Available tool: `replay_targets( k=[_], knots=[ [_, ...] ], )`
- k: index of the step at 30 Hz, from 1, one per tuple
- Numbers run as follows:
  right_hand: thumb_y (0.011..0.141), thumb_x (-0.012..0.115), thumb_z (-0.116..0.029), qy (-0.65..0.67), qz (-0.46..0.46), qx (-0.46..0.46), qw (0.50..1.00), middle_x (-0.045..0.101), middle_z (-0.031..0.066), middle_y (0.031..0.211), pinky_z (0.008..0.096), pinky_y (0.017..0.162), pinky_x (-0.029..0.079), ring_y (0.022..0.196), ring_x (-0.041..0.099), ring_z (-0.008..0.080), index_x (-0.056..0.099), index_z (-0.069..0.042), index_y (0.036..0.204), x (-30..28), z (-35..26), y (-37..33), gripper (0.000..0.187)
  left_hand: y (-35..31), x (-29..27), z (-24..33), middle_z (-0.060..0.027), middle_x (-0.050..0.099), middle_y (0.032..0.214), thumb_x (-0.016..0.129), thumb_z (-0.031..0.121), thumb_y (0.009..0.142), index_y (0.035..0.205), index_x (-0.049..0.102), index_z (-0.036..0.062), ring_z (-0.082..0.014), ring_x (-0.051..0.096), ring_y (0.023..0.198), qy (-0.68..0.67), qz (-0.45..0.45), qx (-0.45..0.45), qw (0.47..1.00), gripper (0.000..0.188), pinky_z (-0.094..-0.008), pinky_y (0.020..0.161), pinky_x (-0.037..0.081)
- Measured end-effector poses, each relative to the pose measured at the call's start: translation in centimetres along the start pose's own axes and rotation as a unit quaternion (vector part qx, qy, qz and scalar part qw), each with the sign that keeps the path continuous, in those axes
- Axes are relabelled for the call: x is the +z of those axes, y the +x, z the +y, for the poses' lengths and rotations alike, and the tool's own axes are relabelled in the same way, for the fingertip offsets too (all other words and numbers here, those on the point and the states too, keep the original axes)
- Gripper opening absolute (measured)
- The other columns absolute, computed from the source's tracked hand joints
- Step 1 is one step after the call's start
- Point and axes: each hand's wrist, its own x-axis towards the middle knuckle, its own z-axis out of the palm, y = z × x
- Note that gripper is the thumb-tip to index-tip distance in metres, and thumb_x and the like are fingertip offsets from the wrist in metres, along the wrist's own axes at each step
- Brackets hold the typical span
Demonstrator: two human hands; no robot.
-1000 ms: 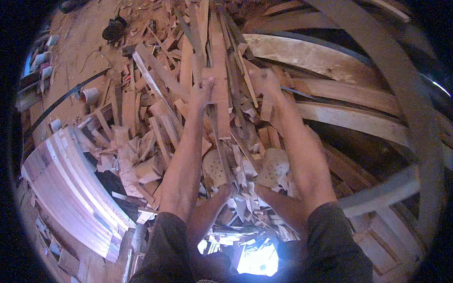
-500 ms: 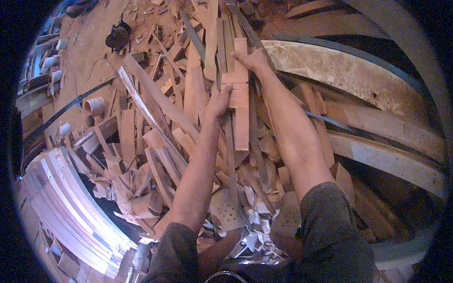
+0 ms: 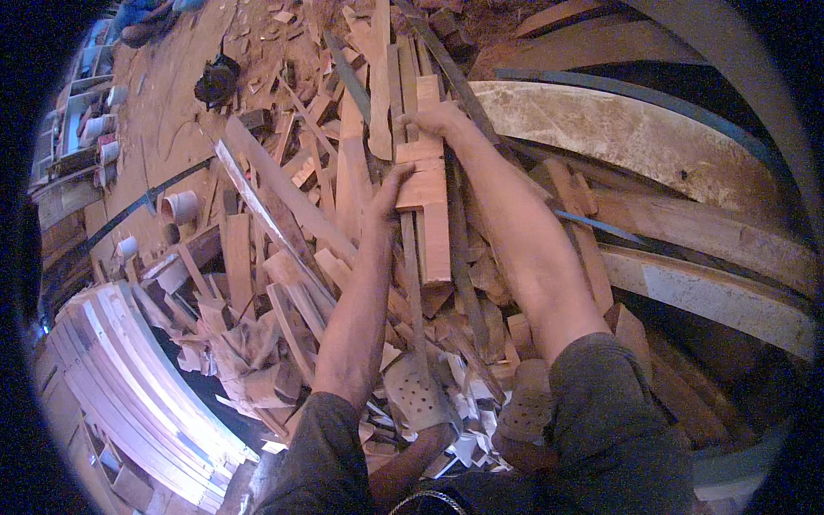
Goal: The person sits on a large pile of wood scraps and sorts through the debris by hand. They pick up various pieces of wood, including planks and offcuts, and toss them aside to clear the area.
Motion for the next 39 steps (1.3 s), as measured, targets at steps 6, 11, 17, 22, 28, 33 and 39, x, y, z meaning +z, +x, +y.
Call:
replay_targets(
  k=[6, 11, 17, 22, 28, 33, 39],
  knots=[
    [0.062, 0.079, -0.049, 0.129, 0.121, -0.017, 0.984, 0.058, 0.0226, 0.115, 0.0355, 0.082, 0.05, 0.099, 0.061, 0.0257, 0.054, 0.016, 0.112, 0.5, 1.2, -1.5, 0.085, -2.5, 2.1, 0.6, -0.0073, 0.064, 0.1, 0.064, 0.042, 0.079, 0.114, 0.056, 0.0095, -0.0197, 0.064, 0.087, -0.041, 0.033, 0.049, 0.997, 0.049, -0.0337, 0.077, 0.052],
    [0.064, 0.078, -0.045, 0.242, 0.035, -0.015, 0.969, 0.055, 0.0276, 0.119, 0.0357, 0.089, 0.047, 0.108, 0.058, 0.0317, 0.043, 0.017, 0.121, 0.3, 0.7, -3.5, 0.091, -0.8, -0.2, -0.8, -0.0065, 0.064, 0.1, 0.061, 0.043, 0.085, 0.115, 0.056, 0.0061, -0.0169, 0.064, 0.085, -0.13, -0.027, 0.11, 0.985, 0.048, -0.0315, 0.075, 0.053],
    [0.063, 0.078, -0.048, 0.089, 0.057, 0.019, 0.994, 0.038, 0.0319, 0.134, 0.0363, 0.101, 0.038, 0.125, 0.043, 0.0325, 0.018, 0.014, 0.137, -0.6, 0.8, -3.9, 0.114, -7.8, 5.0, 2.0, -0.0119, 0.052, 0.126, 0.065, 0.045, 0.083, 0.133, 0.042, 0.0027, -0.0205, 0.05, 0.115, -0.014, 0.111, 0.152, 0.982, 0.069, -0.0332, 0.093, 0.043],
    [0.055, 0.081, -0.053, 0.033, 0.044, 0.013, 0.998, 0.037, 0.0332, 0.134, 0.0362, 0.101, 0.039, 0.124, 0.044, 0.0342, 0.013, 0.019, 0.134, -1.0, 0.0, -5.1, 0.127, -9.6, 5.3, 3.4, -0.0123, 0.055, 0.121, 0.067, 0.051, 0.079, 0.131, 0.045, 0.0033, -0.0217, 0.054, 0.109, 0.003, 0.081, 0.094, 0.992, 0.074, -0.036, 0.091, 0.044],
    [0.053, 0.085, -0.047, 0.056, 0.033, -0.041, 0.997, 0.042, 0.0299, 0.132, 0.0357, 0.094, 0.045, 0.117, 0.05, 0.0316, 0.024, 0.02, 0.13, -0.5, 1.3, -4.3, 0.119, 0.9, -0.1, -2.0, -0.0135, 0.058, 0.116, 0.061, 0.063, 0.075, 0.13, 0.047, 0.0046, -0.024, 0.059, 0.098, 0.013, -0.041, 0.016, 0.999, 0.081, -0.0369, 0.084, 0.047],
    [0.066, 0.078, -0.043, 0.12, -0.038, -0.139, 0.982, 0.063, 0.0163, 0.101, 0.0325, 0.067, 0.055, 0.082, 0.065, 0.0211, 0.053, 0.012, 0.111, -0.5, 1.2, -3.9, 0.075, -1.3, -0.2, -0.2, -0.0132, 0.061, 0.11, 0.059, 0.066, 0.074, 0.127, 0.049, 0.0012, -0.0249, 0.059, 0.097, 0.091, -0.009, 0.053, 0.994, 0.085, -0.0341, 0.081, 0.047],
    [0.072, 0.073, -0.042, 0.111, 0.013, -0.019, 0.994, 0.065, 0.0146, 0.094, 0.0343, 0.066, 0.056, 0.075, 0.066, 0.0226, 0.056, 0.011, 0.11, -0.8, 2.5, -0.8, 0.068, 1.5, 0.7, -3.5, -0.0146, 0.057, 0.118, 0.059, 0.066, 0.075, 0.129, 0.045, 0.0004, -0.0238, 0.057, 0.104, 0.027, 0.012, 0.073, 0.997, 0.086, -0.0351, 0.087, 0.046]
  ],
)
